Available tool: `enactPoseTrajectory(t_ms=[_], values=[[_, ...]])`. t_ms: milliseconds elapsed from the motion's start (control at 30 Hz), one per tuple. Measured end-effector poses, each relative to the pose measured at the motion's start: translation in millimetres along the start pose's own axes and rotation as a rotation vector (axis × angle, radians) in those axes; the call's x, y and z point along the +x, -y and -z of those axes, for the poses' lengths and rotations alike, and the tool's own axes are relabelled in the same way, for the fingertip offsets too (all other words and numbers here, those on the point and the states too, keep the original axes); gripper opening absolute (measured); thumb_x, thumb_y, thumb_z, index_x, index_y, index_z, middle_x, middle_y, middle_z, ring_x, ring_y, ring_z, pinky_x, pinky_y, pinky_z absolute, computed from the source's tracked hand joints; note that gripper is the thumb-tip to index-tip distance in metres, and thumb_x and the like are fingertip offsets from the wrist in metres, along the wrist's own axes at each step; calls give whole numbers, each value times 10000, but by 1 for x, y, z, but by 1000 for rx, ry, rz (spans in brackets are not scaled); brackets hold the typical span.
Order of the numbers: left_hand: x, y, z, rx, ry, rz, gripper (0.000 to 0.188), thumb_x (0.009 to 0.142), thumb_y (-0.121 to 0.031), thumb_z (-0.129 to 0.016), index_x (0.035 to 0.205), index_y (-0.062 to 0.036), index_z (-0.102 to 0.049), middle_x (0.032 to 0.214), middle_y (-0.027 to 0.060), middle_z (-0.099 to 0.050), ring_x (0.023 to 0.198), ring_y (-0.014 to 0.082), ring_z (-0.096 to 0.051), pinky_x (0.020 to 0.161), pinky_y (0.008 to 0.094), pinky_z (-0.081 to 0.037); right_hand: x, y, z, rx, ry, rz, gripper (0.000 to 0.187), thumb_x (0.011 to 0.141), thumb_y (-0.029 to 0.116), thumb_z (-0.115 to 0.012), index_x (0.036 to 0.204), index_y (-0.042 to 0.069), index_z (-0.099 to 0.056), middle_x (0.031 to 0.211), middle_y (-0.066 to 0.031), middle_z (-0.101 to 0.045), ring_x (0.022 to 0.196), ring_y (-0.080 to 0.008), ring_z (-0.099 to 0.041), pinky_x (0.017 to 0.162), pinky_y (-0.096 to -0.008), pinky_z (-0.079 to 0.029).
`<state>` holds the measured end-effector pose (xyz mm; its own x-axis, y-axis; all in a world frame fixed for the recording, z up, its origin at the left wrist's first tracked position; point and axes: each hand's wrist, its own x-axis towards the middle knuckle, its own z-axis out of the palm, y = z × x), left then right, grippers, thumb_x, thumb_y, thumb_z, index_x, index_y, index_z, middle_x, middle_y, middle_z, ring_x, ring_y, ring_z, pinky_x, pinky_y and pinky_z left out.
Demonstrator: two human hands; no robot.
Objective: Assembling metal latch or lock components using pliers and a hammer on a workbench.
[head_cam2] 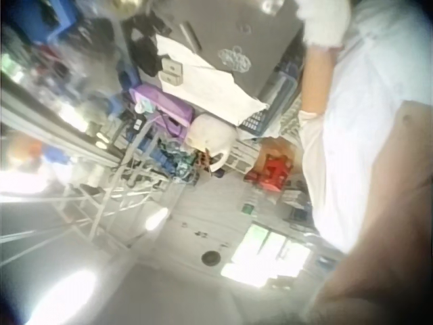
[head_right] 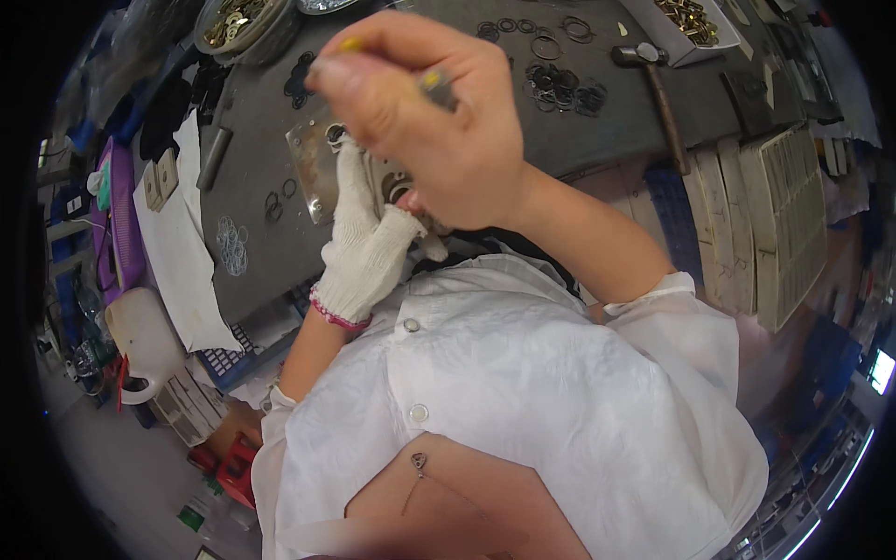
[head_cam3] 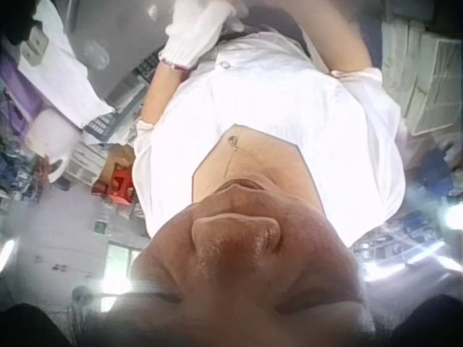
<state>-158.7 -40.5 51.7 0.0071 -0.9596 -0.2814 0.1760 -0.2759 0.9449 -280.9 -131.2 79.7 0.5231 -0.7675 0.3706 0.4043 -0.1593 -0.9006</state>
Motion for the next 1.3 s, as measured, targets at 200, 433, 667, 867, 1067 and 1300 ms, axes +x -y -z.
enactPoseTrajectory(t_ms=[200,433,667,867,1067,1300], values=[[5,57,38,437,342,-181,540,870,-151,-670,1333,-79,-403,1166,104,-552,985,210,-598,830,341,-535,1,9,-23,171,229,139,389,891,306,-709,1056,-40,-641,840,-84,-608,663,-76,-493,589,-214,-404],[2,5,25,164,316,52,585,832,-92,-602,1383,-44,-412,1172,121,-558,1069,222,-571,906,343,-499,2,20,-5,64,349,-189,876,752,655,-705,1216,-79,-585,863,-59,-601,694,-72,-533,594,-217,-467],[9,-7,8,3,52,-47,692,815,23,-503,1476,-70,-319,1219,114,-539,1130,184,-549,940,315,-489,-12,1,5,716,-82,-54,486,900,364,-683,1150,-37,-570,1026,-145,-532,913,-201,-530,797,-347,-473],[2,21,6,-327,24,5,568,862,-53,-577,1399,-65,-393,1250,90,-523,1090,170,-557,950,300,-479,-15,-1,2,151,127,-103,1123,774,754,-615,1487,-56,-301,972,-94,-556,807,-102,-513,668,-229,-434],[3,48,16,-252,176,52,480,897,-148,-652,1321,-73,-440,1168,53,-542,1054,152,-562,920,318,-491,2,-5,7,478,597,-436,919,685,584,-768,1258,-111,-587,669,-88,-562,558,-143,-521,438,-262,-312],[4,-1,23,102,253,164,546,860,-66,-658,1353,-19,-428,1023,92,-592,784,122,-615,657,287,-538,12,-18,27,1011,432,-54,850,766,488,-711,1328,-116,-505,887,-165,-654,614,-118,-566,464,-250,-420]])
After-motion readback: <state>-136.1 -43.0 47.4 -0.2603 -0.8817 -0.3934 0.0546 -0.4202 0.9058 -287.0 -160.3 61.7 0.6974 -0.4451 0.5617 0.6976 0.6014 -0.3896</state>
